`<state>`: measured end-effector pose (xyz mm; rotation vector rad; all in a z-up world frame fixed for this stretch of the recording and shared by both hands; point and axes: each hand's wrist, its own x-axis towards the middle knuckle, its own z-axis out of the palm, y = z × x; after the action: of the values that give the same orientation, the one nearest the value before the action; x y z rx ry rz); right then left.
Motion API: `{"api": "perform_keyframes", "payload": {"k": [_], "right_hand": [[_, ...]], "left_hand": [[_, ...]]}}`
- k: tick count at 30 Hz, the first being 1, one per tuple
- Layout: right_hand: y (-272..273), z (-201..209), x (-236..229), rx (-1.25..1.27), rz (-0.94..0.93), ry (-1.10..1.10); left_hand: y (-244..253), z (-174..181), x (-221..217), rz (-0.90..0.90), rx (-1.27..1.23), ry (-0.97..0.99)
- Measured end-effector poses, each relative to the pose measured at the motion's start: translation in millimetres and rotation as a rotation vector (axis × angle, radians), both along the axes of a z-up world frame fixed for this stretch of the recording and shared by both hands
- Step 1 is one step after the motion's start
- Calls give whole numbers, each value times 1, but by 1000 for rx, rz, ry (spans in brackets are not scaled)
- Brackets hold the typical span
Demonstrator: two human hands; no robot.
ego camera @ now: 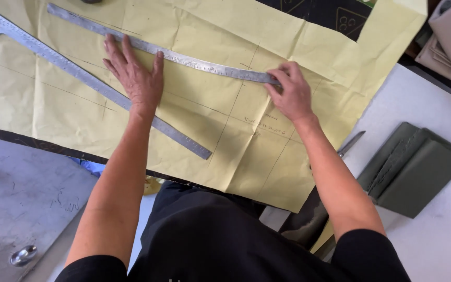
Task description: The person measures and marks a large piece of yellow fabric on a work table using a tape measure, pencil, and metal rulers. They draw horizontal and vertical lines to create a grid pattern on the fabric.
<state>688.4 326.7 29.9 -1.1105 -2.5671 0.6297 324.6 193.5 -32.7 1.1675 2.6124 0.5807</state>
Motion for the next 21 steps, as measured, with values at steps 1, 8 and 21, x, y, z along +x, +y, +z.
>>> {"api": "perform_keyframes", "payload": {"k": [1, 8, 21], "right_hand": [[1, -3, 9, -19, 7, 3], [5, -29, 18, 194, -54, 235], [9, -42, 25, 173, -129, 182]], "left_hand": [[2, 3, 3, 7, -19, 3], [8, -8, -2, 46, -143, 148], [19, 1, 9, 36, -122, 120]]}}
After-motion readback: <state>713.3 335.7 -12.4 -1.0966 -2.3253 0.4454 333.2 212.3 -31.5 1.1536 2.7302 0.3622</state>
